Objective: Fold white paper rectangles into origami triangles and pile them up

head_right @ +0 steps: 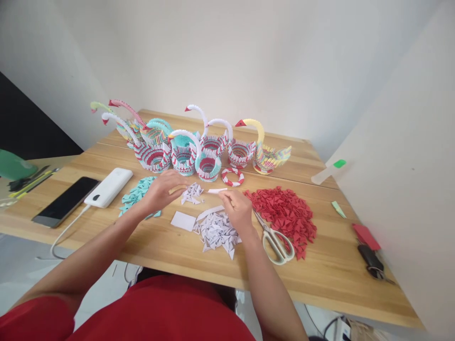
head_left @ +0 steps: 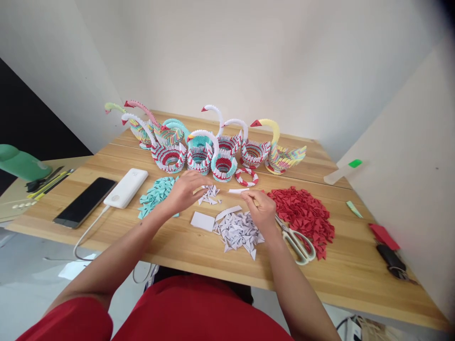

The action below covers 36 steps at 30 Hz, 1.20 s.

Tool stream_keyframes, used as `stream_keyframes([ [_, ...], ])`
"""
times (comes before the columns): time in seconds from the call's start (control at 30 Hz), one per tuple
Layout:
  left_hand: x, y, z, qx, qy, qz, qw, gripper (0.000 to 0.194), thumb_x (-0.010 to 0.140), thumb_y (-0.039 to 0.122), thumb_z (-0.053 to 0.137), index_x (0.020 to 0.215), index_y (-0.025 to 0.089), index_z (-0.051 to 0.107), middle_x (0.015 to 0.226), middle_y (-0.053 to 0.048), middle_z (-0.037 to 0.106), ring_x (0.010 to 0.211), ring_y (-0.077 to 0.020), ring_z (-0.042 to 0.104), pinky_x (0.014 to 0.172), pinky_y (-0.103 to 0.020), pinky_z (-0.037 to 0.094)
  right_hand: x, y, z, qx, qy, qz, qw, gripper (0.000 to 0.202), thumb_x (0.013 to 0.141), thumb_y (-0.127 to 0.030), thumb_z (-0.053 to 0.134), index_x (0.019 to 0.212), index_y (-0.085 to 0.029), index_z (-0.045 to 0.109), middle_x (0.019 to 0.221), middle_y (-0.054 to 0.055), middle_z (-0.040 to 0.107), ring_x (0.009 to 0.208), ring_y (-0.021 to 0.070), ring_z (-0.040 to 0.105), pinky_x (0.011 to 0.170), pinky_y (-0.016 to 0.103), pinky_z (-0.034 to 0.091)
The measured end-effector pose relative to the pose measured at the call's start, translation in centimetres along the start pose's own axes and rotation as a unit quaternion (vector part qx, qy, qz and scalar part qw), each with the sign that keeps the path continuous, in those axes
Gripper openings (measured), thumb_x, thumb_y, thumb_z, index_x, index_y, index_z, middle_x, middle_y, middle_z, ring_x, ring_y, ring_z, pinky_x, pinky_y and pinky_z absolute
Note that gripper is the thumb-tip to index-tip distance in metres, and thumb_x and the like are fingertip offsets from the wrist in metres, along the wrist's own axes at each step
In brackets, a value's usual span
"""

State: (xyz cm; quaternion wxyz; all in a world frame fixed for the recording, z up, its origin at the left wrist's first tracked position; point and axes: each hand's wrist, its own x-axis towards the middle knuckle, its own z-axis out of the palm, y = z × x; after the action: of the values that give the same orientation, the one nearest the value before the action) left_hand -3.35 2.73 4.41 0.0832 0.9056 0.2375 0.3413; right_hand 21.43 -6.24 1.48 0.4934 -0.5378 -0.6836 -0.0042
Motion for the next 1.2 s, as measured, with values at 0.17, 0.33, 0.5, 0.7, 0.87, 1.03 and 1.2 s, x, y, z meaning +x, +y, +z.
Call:
stream_keyframes([
  [0.17,-0.4,-2.0,1.0,0.057,-0.014,-0.026,0.998,0.017,0.09,0.027,0.054,0.09,0.017,0.068,0.087,-0.008,0.071,0.085,-0.0218,0.062,0.079,-0.035,0.043,-0.1,0.1,0.1,-0.002,-0.011,0.008,1.0,0.014,0.089,-0.027,0.056,0.086,-0.021,0.069,0.081,0.004,0.073,0.074,0.0174,0.067,0.07,0.03,0.051],
  [0.33,-0.6,-2.9,2.4,0.086,-0.052,-0.045,0.994,0.023,0.091,0.032,0.054,0.093,0.015,0.069,0.09,-0.01,0.071,0.087,-0.0242,0.063,0.078,-0.037,0.045,-0.1,0.0,0.3,0.008,-0.019,0.009,1.0,0.015,0.089,-0.027,0.056,0.085,-0.021,0.069,0.08,0.004,0.072,0.074,0.0171,0.066,0.071,0.03,0.051],
  [0.5,-0.5,-2.3,2.7,0.015,-0.012,-0.101,0.995,0.03,0.095,0.033,0.044,0.1,0.017,0.069,0.099,-0.009,0.072,0.093,-0.0212,0.065,0.081,-0.034,0.048,0.0,-0.1,0.4,0.041,-0.02,0.013,0.999,0.015,0.089,-0.028,0.056,0.084,-0.021,0.068,0.082,0.003,0.071,0.076,0.0174,0.065,0.071,0.031,0.051],
  [0.7,-0.4,-1.4,2.3,-0.011,-0.073,-0.1,0.992,0.019,0.089,0.025,0.054,0.089,0.018,0.072,0.087,-0.005,0.073,0.08,-0.0192,0.065,0.071,-0.03,0.047,0.0,0.0,0.4,0.046,-0.024,0.036,0.998,0.014,0.087,-0.03,0.058,0.084,-0.021,0.069,0.082,0.003,0.071,0.074,0.0173,0.065,0.069,0.03,0.051],
  [0.87,-1.8,-1.7,1.5,0.078,-0.162,-0.079,0.98,0.014,0.085,0.027,0.061,0.08,0.018,0.07,0.076,-0.005,0.071,0.077,-0.0203,0.063,0.072,-0.032,0.041,0.0,0.0,0.5,0.051,-0.031,0.044,0.997,0.013,0.087,-0.028,0.058,0.084,-0.021,0.068,0.081,0.002,0.071,0.072,0.0162,0.064,0.069,0.029,0.051],
  [1.03,-2.9,-1.7,1.7,0.152,-0.201,-0.048,0.967,0.014,0.084,0.027,0.061,0.087,0.016,0.07,0.083,-0.009,0.069,0.083,-0.0243,0.061,0.071,-0.034,0.039,-0.1,0.0,0.6,0.049,-0.037,0.043,0.997,0.013,0.088,-0.027,0.058,0.083,-0.021,0.068,0.081,0.002,0.071,0.073,0.0165,0.064,0.07,0.029,0.05],
  [1.2,-3.2,-1.9,2.4,0.186,-0.224,-0.037,0.956,0.026,0.089,0.019,0.05,0.07,0.014,0.067,0.071,-0.008,0.065,0.07,-0.0208,0.057,0.066,-0.033,0.037,-0.1,0.1,0.6,0.049,-0.031,0.041,0.997,0.012,0.087,-0.026,0.058,0.083,-0.021,0.068,0.08,0.002,0.071,0.073,0.0165,0.064,0.069,0.029,0.049],
])
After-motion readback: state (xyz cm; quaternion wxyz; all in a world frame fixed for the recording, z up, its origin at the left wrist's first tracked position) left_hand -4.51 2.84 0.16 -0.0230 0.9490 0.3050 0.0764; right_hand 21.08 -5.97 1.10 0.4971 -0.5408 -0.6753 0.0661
